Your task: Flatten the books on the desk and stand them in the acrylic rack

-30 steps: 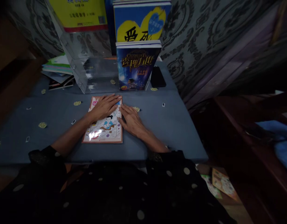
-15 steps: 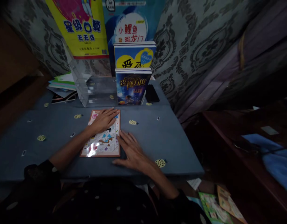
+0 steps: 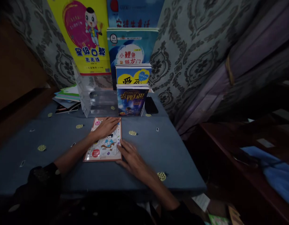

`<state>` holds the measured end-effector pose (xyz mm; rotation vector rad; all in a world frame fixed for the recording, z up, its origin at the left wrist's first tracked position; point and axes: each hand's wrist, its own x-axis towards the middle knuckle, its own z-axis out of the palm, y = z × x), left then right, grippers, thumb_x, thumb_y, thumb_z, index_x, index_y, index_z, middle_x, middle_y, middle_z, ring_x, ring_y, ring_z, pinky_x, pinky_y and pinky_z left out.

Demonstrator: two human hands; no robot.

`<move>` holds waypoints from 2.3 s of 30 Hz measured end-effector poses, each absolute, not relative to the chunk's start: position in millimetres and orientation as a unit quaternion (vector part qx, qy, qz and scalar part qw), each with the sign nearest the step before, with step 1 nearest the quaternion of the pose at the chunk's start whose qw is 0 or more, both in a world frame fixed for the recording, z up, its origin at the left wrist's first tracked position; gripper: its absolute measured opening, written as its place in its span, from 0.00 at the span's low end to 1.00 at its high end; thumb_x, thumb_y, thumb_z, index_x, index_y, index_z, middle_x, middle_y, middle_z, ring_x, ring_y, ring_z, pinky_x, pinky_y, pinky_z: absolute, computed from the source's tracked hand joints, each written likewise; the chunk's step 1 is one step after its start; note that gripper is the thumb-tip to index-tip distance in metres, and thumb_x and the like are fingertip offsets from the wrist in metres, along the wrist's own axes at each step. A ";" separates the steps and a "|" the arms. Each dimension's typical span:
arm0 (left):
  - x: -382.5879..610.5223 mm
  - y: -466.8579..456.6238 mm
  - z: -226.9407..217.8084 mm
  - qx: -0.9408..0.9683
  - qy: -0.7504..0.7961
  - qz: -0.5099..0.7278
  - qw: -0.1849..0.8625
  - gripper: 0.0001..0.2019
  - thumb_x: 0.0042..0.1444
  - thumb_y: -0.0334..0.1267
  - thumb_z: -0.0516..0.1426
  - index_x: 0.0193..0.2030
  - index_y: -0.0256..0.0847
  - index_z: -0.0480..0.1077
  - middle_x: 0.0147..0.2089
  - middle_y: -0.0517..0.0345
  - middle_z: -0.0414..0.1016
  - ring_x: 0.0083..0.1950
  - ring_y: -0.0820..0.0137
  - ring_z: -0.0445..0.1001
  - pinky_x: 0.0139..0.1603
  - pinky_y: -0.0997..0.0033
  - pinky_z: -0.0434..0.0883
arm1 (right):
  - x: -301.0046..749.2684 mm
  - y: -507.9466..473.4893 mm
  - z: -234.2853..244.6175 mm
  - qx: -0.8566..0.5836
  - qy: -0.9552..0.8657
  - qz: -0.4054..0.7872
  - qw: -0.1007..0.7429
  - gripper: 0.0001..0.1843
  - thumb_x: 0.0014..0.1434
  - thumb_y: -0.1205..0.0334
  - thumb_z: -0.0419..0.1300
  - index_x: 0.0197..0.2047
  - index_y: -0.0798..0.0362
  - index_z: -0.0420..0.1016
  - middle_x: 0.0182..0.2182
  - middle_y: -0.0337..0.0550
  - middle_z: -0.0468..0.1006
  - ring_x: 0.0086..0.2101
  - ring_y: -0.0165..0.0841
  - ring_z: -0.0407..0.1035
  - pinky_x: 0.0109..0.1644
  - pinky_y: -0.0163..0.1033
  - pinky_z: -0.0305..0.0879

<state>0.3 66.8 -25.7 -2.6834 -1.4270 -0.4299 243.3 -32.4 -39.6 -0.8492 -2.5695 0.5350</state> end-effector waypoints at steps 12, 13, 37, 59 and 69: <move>1.3 72.9 -18.8 -0.869 -0.481 -0.104 0.050 0.21 0.70 0.37 0.46 0.68 0.41 0.63 0.67 0.50 0.69 0.59 0.60 0.70 0.57 0.58 0.65 | 242.7 -24.7 -38.3 -0.311 -0.910 0.196 0.192 0.30 0.67 0.54 0.60 0.70 0.51 0.63 0.69 0.57 0.62 0.68 0.46 0.56 0.68 0.60 0.60; 1.8 72.8 -17.7 -0.869 -0.482 -0.099 0.050 0.22 0.70 0.37 0.45 0.68 0.41 0.63 0.68 0.50 0.69 0.60 0.60 0.69 0.58 0.57 0.65 | 242.7 -24.8 -38.7 -0.310 -0.911 0.193 0.192 0.30 0.68 0.54 0.59 0.70 0.51 0.62 0.69 0.57 0.62 0.68 0.47 0.56 0.68 0.61 0.61; 9.0 60.7 -10.6 -0.873 -0.483 -0.062 0.009 0.22 0.71 0.39 0.45 0.68 0.41 0.63 0.70 0.48 0.65 0.70 0.60 0.63 0.68 0.52 0.60 | 239.6 -24.9 -47.4 -0.316 -0.894 0.204 0.244 0.27 0.67 0.53 0.60 0.66 0.50 0.68 0.67 0.56 0.66 0.66 0.46 0.60 0.68 0.60 0.61; 21.5 -55.4 -0.1 -0.919 -0.370 -0.062 -0.123 0.24 0.69 0.29 0.47 0.68 0.49 0.64 0.71 0.56 0.65 0.74 0.66 0.58 0.74 0.48 0.54 | 244.9 -22.1 -54.5 -0.362 -0.857 0.234 0.282 0.37 0.64 0.50 0.64 0.72 0.43 0.56 0.68 0.51 0.64 0.66 0.45 0.59 0.68 0.62 0.60; 28.8 -79.2 -5.3 -0.911 -0.398 -0.057 -0.085 0.25 0.67 0.26 0.47 0.70 0.41 0.61 0.73 0.52 0.60 0.76 0.65 0.54 0.77 0.50 0.49 | 246.7 -21.5 -48.5 -0.289 -0.878 0.250 0.290 0.32 0.65 0.58 0.62 0.70 0.46 0.61 0.61 0.50 0.74 0.64 0.44 0.63 0.65 0.60 0.64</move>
